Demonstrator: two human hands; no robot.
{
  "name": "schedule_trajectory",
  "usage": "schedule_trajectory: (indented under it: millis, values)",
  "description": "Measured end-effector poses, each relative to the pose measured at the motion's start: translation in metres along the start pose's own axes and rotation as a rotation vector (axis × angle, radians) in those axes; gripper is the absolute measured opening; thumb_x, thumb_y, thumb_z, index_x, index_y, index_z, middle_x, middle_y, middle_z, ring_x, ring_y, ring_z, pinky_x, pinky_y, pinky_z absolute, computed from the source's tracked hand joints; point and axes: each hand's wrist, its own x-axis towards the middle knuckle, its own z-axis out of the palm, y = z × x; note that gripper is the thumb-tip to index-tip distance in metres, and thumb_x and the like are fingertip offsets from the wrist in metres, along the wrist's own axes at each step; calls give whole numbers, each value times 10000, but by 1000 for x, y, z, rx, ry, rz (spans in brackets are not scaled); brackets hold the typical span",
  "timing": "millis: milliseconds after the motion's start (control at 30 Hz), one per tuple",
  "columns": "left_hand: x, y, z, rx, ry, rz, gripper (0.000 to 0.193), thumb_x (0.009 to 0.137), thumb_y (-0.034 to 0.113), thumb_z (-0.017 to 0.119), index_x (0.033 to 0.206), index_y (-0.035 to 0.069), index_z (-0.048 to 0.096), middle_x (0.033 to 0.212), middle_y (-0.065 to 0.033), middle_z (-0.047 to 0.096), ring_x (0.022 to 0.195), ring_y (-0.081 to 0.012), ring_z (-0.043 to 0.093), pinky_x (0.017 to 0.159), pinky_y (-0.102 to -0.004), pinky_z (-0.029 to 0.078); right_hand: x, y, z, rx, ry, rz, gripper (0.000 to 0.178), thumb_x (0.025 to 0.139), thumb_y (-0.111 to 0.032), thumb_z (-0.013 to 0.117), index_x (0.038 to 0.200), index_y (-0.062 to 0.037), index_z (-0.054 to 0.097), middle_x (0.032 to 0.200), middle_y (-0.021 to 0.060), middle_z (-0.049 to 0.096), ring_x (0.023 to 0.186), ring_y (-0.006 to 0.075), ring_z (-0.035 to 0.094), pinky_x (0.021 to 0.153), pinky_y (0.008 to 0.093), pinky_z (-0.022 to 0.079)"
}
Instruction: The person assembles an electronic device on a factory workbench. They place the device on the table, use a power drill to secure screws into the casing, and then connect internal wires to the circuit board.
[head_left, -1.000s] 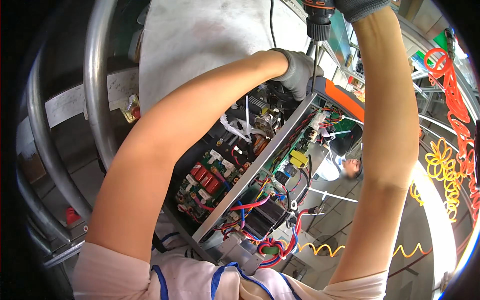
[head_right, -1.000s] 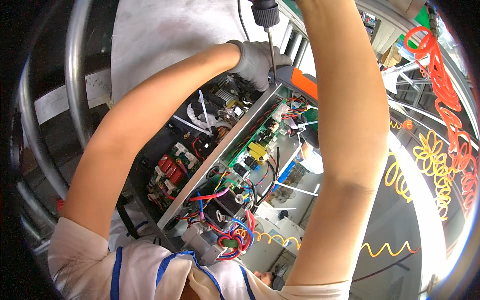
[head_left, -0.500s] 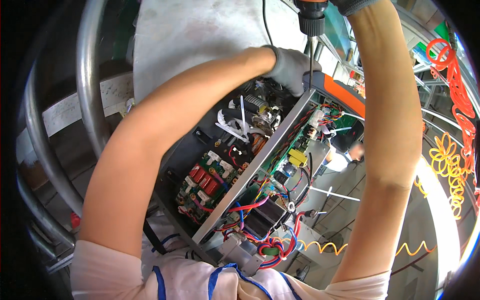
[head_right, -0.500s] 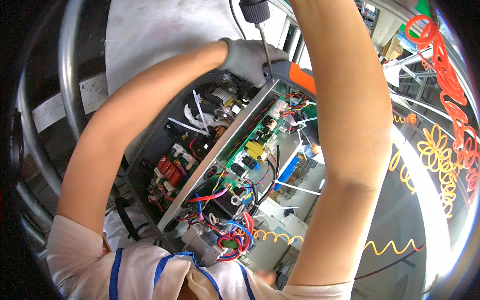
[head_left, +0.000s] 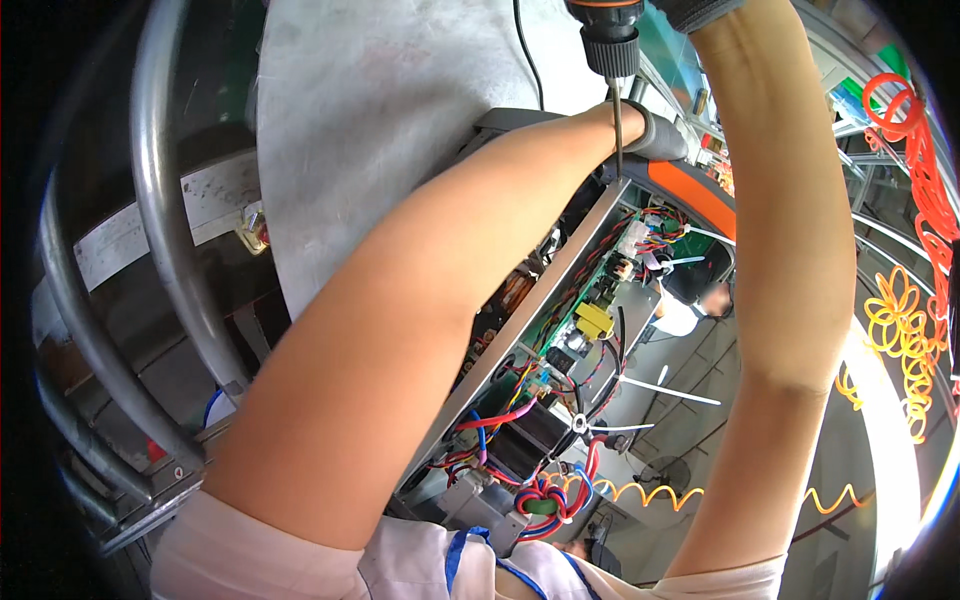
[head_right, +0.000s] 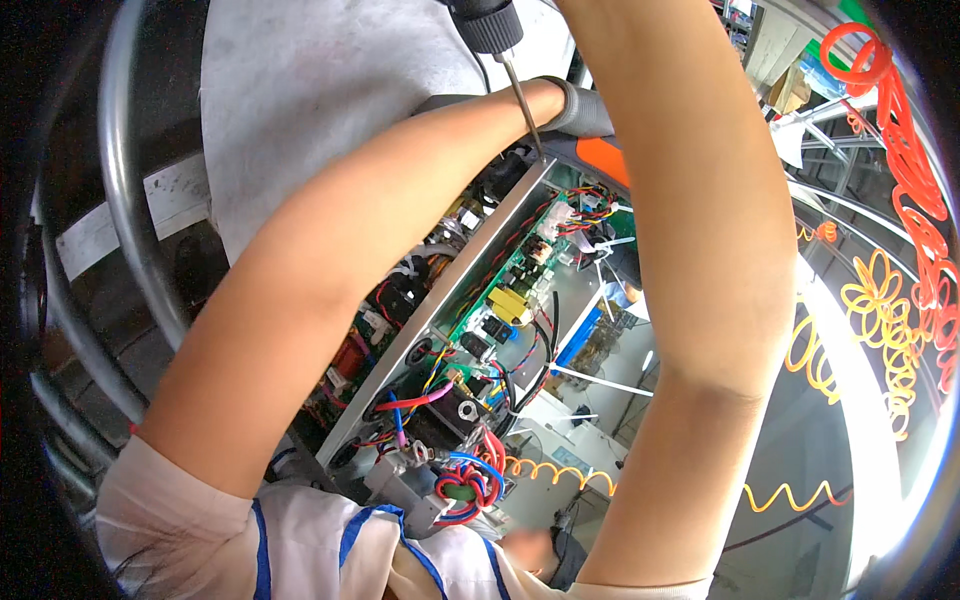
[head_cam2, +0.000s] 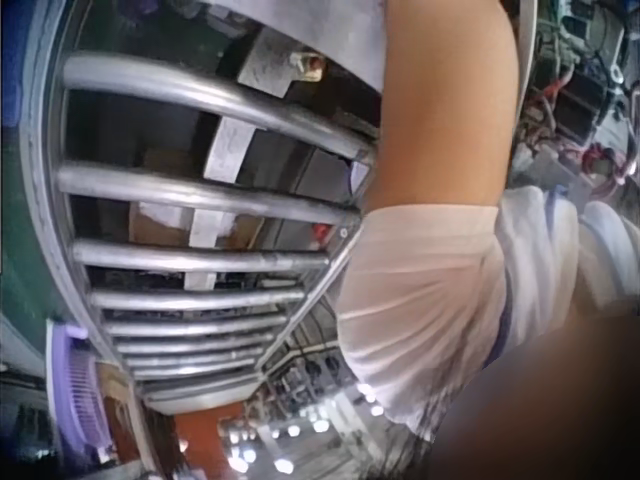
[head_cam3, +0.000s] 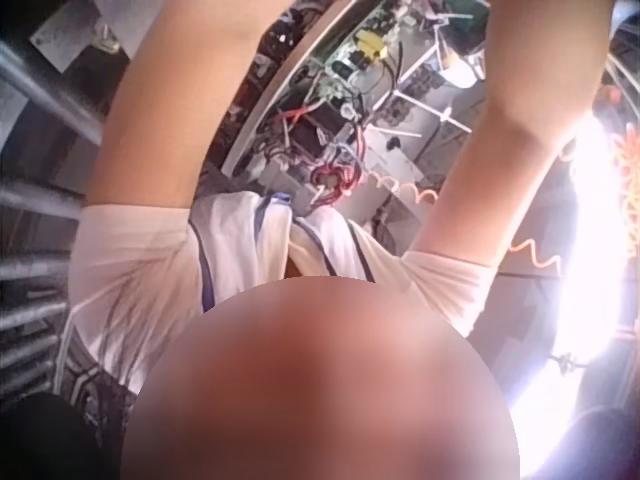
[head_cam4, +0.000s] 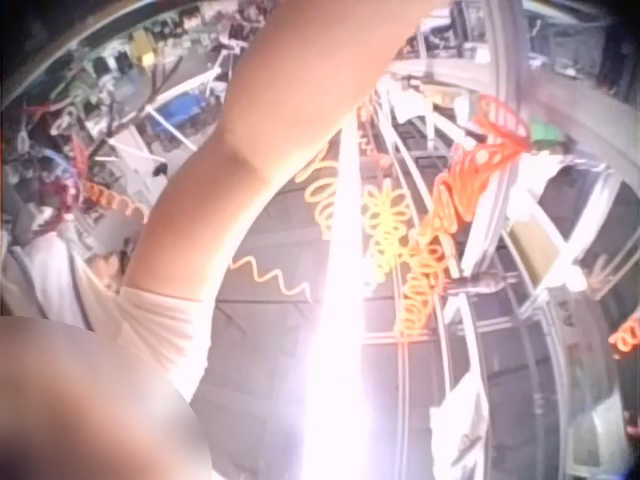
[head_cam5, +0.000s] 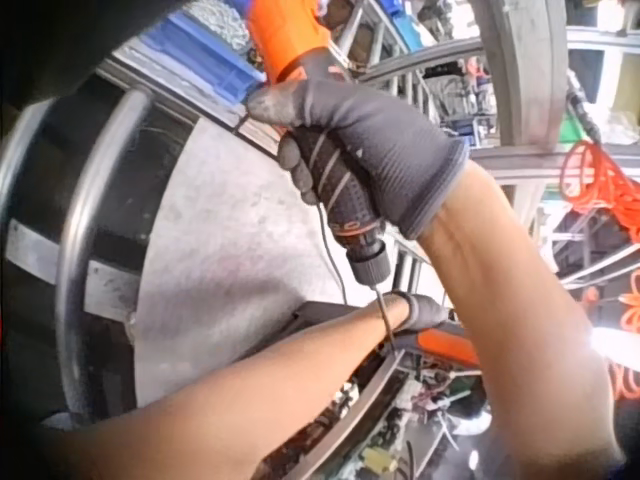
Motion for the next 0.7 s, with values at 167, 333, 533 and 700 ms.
schedule_trajectory:
  millis: [167, 333, 533, 700]
  values:
    - [-11, 2, -4, -107, -56, 60, 318, 898, 328, 494, 954, 25, 574, 797, 19, 535, 679, -113, 405, 604, -311, 365, -13, -10, 10, -14, -46, -1, 274, 788, -283, 702, 876, -56, 576, 623, 14, 578, 476, 75, 533, 437, 191, 439]
    - [-21, 13, -4, 155, -110, 96, 360, 871, 293, 420, 1041, 45, 619, 1056, -180, 629, 946, -305, 594, 835, -401, 438, -23, -10, 6, -34, -11, -25, 277, 790, -288, 697, 883, -58, 575, 622, 12, 572, 476, 69, 524, 433, 190, 432]
    - [-22, -5, -7, 440, -3, 272, 241, 883, 173, 419, 1015, 75, 596, 1006, -208, 639, 938, -348, 629, 807, -446, 479, -14, -13, -1, -42, 15, -58, 270, 793, -294, 693, 865, -65, 569, 617, 10, 571, 477, 69, 524, 431, 187, 428]
    - [-21, 3, -12, 590, -36, 325, 232, 873, 148, 424, 1009, 68, 594, 996, -211, 644, 921, -354, 636, 799, -451, 483, -13, -10, -5, -23, 51, -83, 265, 795, -298, 690, 850, -72, 564, 612, 8, 569, 477, 68, 523, 429, 184, 424]
